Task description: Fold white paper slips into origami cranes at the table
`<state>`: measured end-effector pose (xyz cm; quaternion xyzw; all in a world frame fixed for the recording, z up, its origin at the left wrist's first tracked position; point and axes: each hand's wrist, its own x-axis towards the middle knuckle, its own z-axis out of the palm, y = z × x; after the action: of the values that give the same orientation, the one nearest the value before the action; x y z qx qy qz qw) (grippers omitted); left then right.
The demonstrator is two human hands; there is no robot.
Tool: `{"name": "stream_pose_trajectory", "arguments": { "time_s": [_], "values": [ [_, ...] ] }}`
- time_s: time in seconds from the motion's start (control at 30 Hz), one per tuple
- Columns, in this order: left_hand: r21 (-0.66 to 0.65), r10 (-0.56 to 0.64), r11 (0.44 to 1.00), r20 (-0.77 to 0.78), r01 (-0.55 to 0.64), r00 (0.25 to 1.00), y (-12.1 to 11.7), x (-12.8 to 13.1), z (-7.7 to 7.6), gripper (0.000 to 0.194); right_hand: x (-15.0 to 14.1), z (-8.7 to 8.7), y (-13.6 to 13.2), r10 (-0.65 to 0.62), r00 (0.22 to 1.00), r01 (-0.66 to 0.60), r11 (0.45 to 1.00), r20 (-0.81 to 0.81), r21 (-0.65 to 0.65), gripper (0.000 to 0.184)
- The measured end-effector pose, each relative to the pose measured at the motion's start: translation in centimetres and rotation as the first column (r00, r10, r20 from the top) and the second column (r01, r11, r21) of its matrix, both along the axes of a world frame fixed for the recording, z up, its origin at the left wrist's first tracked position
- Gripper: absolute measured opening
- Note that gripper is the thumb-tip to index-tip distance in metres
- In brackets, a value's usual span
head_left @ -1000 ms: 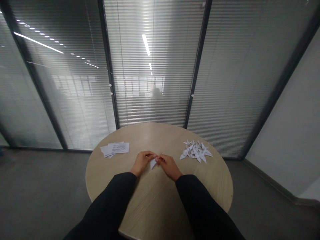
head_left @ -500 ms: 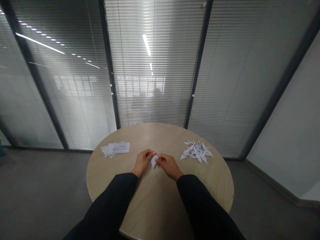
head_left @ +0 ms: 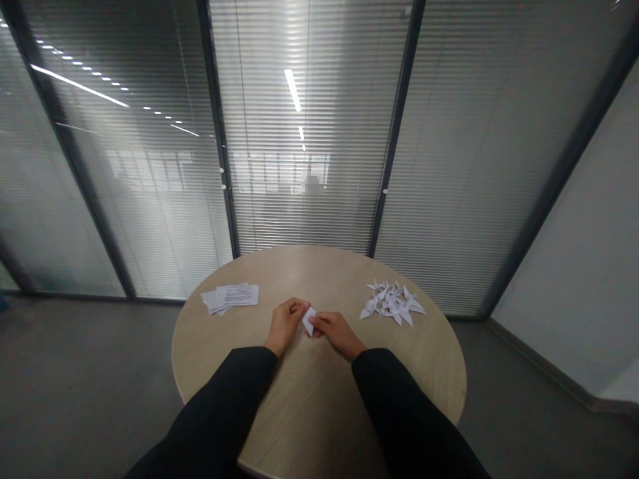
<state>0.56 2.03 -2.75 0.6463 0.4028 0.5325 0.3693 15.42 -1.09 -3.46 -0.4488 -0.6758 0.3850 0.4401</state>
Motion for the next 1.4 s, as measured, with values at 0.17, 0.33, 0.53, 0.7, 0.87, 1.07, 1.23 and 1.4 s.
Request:
{"name": "stream_pose_trajectory", "arguments": {
  "time_s": [0.17,0.33,0.53,0.7,0.87,1.07,1.23,1.4],
  "values": [
    [-0.018,-0.059,0.998,0.040,0.059,0.997,0.1,0.0,-0.5,0.032,-0.1,-0.1,0.1,-0.008,0.997,0.004,0.999,-0.072,-0.051,0.043],
    [-0.078,-0.077,0.993,0.140,0.088,0.987,0.2,0.0,-0.3,0.036,-0.2,-0.5,0.1,-0.013,0.993,-0.006,0.988,-0.121,-0.156,0.037],
    [-0.152,-0.105,0.978,0.250,0.146,0.963,0.1,0.1,0.1,0.042,-0.1,-0.6,0.3,-0.005,0.994,-0.006,0.995,-0.108,-0.103,0.037],
    [-0.175,-0.106,0.971,0.292,0.162,0.951,0.2,0.0,0.0,0.042,-0.2,-1.0,0.7,-0.014,0.994,0.009,0.999,-0.105,-0.049,0.035],
    [-0.179,-0.066,0.973,0.396,0.147,0.916,0.2,-0.1,0.0,0.038,-0.3,-1.5,0.5,0.018,0.993,-0.027,0.996,-0.113,-0.081,0.032],
    [-0.182,-0.047,0.974,0.419,0.134,0.907,0.1,-0.3,0.4,0.035,-0.6,-1.4,0.1,0.058,0.993,-0.068,0.992,-0.105,-0.102,0.033],
    [-0.165,-0.023,0.983,0.349,0.086,0.937,0.4,-0.5,0.4,0.039,-0.9,-0.3,-0.5,0.042,0.990,-0.061,0.988,-0.135,-0.139,0.036],
    [-0.104,-0.032,0.992,0.290,0.064,0.957,0.7,-0.6,0.3,0.041,-1.2,0.7,-1.1,0.081,0.989,-0.098,0.985,-0.123,-0.143,0.040]
  ]
}}
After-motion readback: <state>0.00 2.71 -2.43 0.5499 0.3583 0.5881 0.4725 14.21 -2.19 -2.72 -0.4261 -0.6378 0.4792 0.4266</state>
